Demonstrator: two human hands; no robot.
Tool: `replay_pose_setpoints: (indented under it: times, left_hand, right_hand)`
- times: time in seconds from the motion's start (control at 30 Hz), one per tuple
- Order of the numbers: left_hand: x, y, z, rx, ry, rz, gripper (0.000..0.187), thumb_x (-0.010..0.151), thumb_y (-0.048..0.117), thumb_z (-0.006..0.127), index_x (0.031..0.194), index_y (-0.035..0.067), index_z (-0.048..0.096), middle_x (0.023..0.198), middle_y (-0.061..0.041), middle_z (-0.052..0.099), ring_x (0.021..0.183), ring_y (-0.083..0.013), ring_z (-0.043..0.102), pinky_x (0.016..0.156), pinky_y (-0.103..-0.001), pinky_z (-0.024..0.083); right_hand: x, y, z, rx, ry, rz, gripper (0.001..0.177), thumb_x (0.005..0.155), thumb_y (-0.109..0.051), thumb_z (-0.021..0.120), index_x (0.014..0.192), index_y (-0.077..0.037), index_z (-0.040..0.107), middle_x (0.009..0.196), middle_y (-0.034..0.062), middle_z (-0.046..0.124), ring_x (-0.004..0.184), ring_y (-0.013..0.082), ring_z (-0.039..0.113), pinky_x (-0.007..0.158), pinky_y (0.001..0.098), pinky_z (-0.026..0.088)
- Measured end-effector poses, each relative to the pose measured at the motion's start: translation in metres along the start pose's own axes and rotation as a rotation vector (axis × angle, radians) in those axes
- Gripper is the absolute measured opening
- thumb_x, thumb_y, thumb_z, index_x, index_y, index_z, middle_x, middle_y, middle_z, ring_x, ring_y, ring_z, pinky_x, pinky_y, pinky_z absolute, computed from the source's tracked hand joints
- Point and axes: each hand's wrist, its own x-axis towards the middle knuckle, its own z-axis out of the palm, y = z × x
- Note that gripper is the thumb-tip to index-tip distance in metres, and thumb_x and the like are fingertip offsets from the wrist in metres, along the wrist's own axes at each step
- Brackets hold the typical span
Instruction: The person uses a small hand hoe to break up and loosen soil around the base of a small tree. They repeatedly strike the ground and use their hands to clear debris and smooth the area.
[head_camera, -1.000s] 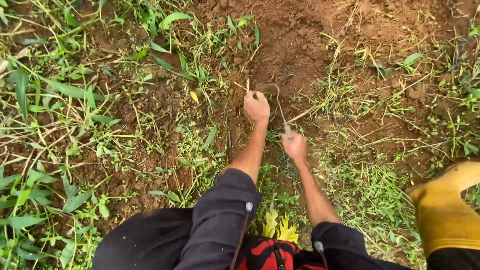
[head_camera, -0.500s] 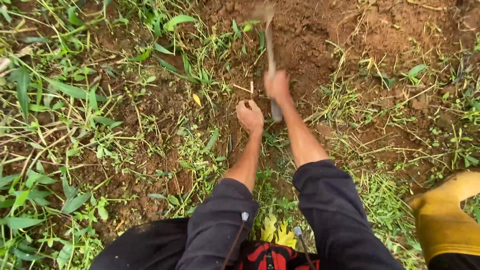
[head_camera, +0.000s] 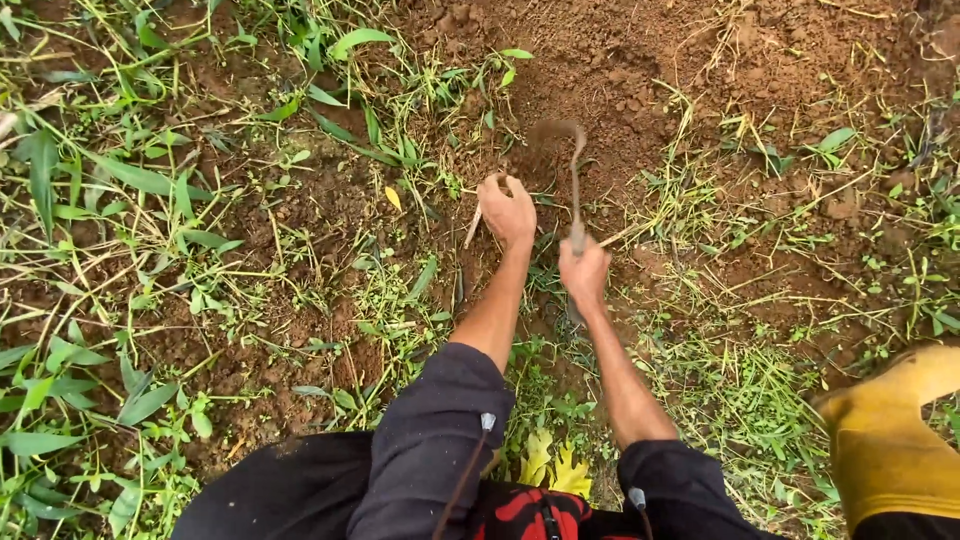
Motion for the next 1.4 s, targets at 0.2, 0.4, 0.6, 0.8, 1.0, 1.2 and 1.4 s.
replay_pose_setpoints:
  times: [0.2,0.4,0.6,0.8,1.0,1.2,1.4]
  left_hand:
    - [-0.011,-0.010,-0.026,0.091,-0.027,-0.045,0.029,0.102,0.021,0.049,0.124,0.006,0.060,0.114,-0.015,0.058,0.098,-0.0254,0.065,0.084,-0.040,0.053]
    - [0.005,-0.021,-0.026,-0.005,0.107,0.048,0.026,0.098,0.021,0.052,0.114,0.005,0.065,0.106,-0.019,0.060,0.101,-0.0371,0.066,0.092,-0.048,0.050]
    - [0.005,-0.018,-0.012,-0.048,0.207,0.050,0.024,0.097,0.026,0.055,0.107,0.008,0.068,0.099,-0.017,0.065,0.098,-0.0343,0.067,0.094,-0.044,0.050]
    - [-0.009,0.006,-0.015,-0.037,0.128,-0.048,0.027,0.102,0.024,0.048,0.114,0.006,0.064,0.104,-0.016,0.065,0.093,-0.0268,0.066,0.085,-0.039,0.051]
    - [-0.003,0.011,0.002,-0.082,0.212,0.076,0.025,0.104,0.023,0.048,0.114,0.005,0.062,0.102,-0.015,0.062,0.093,-0.0269,0.065,0.084,-0.040,0.052]
    - [-0.015,0.025,-0.009,-0.086,0.244,0.102,0.023,0.101,0.020,0.053,0.109,0.002,0.065,0.103,-0.018,0.062,0.095,-0.0285,0.063,0.087,-0.042,0.050]
    - [-0.009,-0.005,0.009,-0.043,0.284,0.101,0.021,0.098,0.023,0.058,0.102,0.003,0.067,0.104,-0.018,0.060,0.099,-0.0323,0.064,0.090,-0.045,0.050]
  right_hand:
    - [0.127,-0.119,-0.005,0.440,0.105,-0.149,0.022,0.106,-0.022,0.055,0.088,-0.011,0.058,0.054,-0.0059,0.054,0.039,0.0052,0.052,0.036,0.0149,0.040]
    - [0.139,-0.046,0.139,-0.017,-0.268,0.229,0.058,0.085,-0.035,0.068,0.119,0.010,0.058,0.110,0.0323,0.064,0.109,0.0447,0.066,0.087,0.0554,0.055]
    - [0.058,-0.050,0.095,0.042,-0.293,0.302,0.041,0.085,-0.037,0.058,0.094,0.002,0.066,0.085,0.0232,0.062,0.084,0.0354,0.063,0.077,0.0501,0.051]
    - [0.025,-0.056,0.029,0.082,-0.233,0.445,0.048,0.084,-0.039,0.047,0.063,-0.007,0.075,0.054,0.0122,0.060,0.053,0.0243,0.059,0.065,0.0437,0.047]
    - [-0.034,-0.079,-0.027,-0.294,-0.239,0.152,0.027,0.101,-0.019,0.059,0.114,0.003,0.067,0.059,0.0129,0.064,0.045,0.0213,0.058,0.046,0.0334,0.050]
    - [-0.005,-0.081,-0.077,-0.343,0.055,-0.215,0.014,0.097,-0.008,0.062,0.090,0.003,0.068,0.052,0.0121,0.058,0.039,0.0198,0.052,0.040,0.0294,0.045]
    - [0.063,-0.133,-0.102,-0.048,0.205,-0.418,0.014,0.105,-0.001,0.059,0.097,0.009,0.065,0.059,0.0140,0.058,0.044,0.0199,0.052,0.043,0.0283,0.043]
